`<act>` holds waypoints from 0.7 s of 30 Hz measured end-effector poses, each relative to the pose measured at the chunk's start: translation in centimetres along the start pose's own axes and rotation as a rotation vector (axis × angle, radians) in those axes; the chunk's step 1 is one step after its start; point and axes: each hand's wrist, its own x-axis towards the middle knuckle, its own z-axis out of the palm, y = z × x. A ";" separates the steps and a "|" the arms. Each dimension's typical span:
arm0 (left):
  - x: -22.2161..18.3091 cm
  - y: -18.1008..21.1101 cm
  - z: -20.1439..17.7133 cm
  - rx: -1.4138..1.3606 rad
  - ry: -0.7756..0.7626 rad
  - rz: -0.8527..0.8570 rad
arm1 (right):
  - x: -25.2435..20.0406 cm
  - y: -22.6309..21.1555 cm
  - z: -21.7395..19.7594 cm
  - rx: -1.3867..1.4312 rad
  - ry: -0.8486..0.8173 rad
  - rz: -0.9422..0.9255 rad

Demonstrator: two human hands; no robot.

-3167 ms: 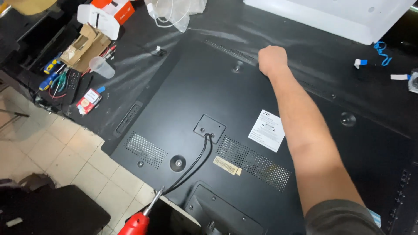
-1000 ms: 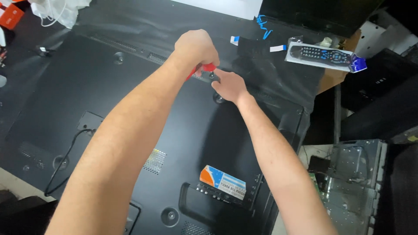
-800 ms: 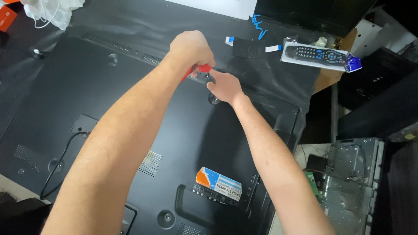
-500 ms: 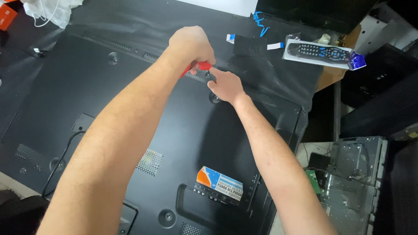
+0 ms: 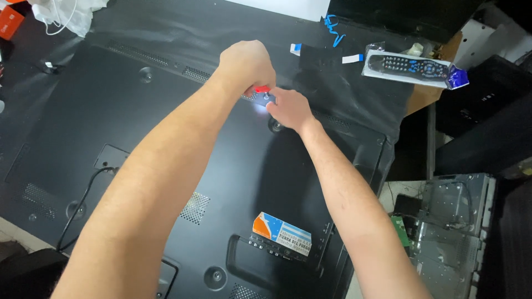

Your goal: Removing screws from the back panel of a television using a manual screwdriver

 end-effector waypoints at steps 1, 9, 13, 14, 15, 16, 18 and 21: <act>0.0 0.0 0.0 0.026 0.004 0.001 | 0.1 -0.3 -0.3 0.027 0.006 -0.002; 0.1 0.2 -0.4 0.014 0.020 0.005 | 3.6 2.7 4.3 -0.145 0.340 -0.012; -0.2 -0.2 -0.6 -0.009 0.002 -0.007 | 3.5 2.7 4.3 -0.173 0.353 -0.027; -0.2 -0.2 -0.6 -0.011 0.003 -0.009 | 3.4 2.6 4.2 -0.174 0.353 -0.031; -0.2 -0.3 -0.6 -0.017 0.007 -0.009 | 3.3 2.5 4.2 -0.179 0.341 -0.027; -0.2 -0.3 -0.5 -0.022 0.011 -0.008 | 3.2 2.4 4.1 -0.185 0.329 -0.024; -0.2 -0.3 -0.6 -0.032 0.004 -0.019 | 2.9 2.1 4.0 -0.185 0.341 -0.053; -0.1 -0.1 -0.4 -0.023 0.002 -0.024 | 3.0 2.5 4.2 -0.194 0.347 -0.065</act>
